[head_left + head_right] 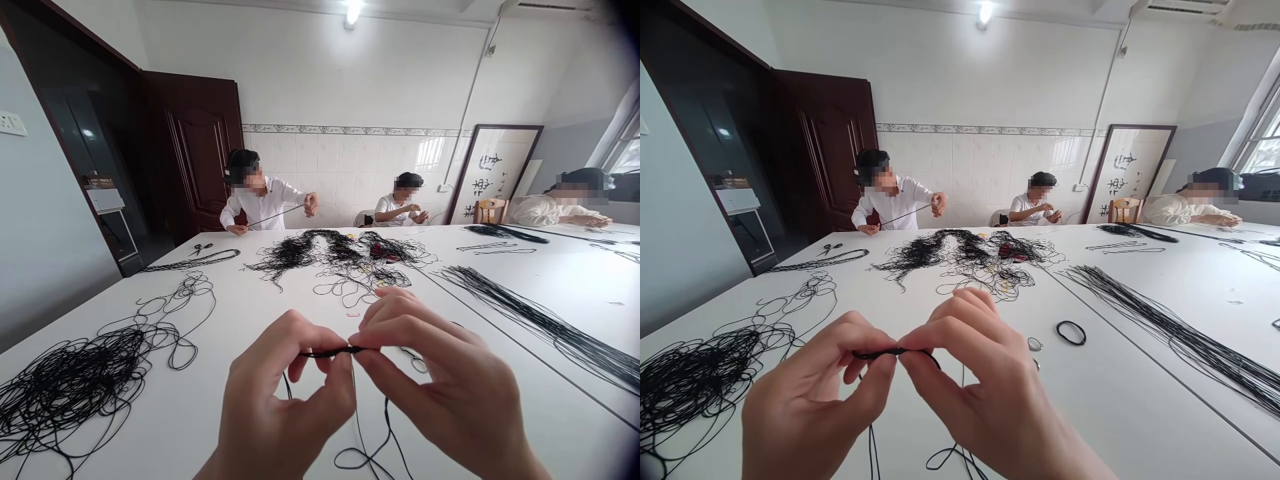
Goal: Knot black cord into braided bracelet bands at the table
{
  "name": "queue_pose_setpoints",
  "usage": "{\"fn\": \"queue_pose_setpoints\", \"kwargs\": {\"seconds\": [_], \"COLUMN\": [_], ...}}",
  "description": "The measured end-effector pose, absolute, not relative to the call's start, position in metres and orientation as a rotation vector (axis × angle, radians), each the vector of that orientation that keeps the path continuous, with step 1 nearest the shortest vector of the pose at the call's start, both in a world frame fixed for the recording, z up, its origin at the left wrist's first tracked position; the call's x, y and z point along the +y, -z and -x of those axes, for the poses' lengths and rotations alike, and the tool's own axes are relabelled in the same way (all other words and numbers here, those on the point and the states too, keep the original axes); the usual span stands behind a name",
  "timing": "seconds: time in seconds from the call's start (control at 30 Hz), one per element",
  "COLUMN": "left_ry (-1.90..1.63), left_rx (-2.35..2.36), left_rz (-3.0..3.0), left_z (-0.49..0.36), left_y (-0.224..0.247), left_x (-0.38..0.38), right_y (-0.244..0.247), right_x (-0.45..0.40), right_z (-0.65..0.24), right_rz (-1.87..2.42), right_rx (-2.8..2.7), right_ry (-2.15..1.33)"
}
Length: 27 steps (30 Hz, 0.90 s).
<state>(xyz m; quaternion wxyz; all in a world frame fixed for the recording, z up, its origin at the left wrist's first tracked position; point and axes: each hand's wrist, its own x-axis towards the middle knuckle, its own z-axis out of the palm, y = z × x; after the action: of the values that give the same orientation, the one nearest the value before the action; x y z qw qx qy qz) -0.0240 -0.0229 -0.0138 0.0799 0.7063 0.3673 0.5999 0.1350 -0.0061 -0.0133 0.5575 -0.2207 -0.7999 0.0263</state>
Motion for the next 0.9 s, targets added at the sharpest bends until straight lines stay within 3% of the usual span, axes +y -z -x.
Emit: {"fn": "queue_pose_setpoints", "kwargs": {"seconds": [0.6, 0.9], "left_ry": [-1.813, -1.983], "left_rx": [1.211, 1.031], "left_rz": [-2.385, -2.676], "left_z": [0.026, 0.027], "left_y": [0.02, 0.023], "left_x": [-0.01, -0.003], "right_y": [0.014, 0.013], "right_x": [0.0, 0.001], "right_z": [-0.134, -0.135], "right_rz": [0.589, 0.617], "right_rx": [-1.951, -1.963], "right_ry": [0.03, 0.018]}}
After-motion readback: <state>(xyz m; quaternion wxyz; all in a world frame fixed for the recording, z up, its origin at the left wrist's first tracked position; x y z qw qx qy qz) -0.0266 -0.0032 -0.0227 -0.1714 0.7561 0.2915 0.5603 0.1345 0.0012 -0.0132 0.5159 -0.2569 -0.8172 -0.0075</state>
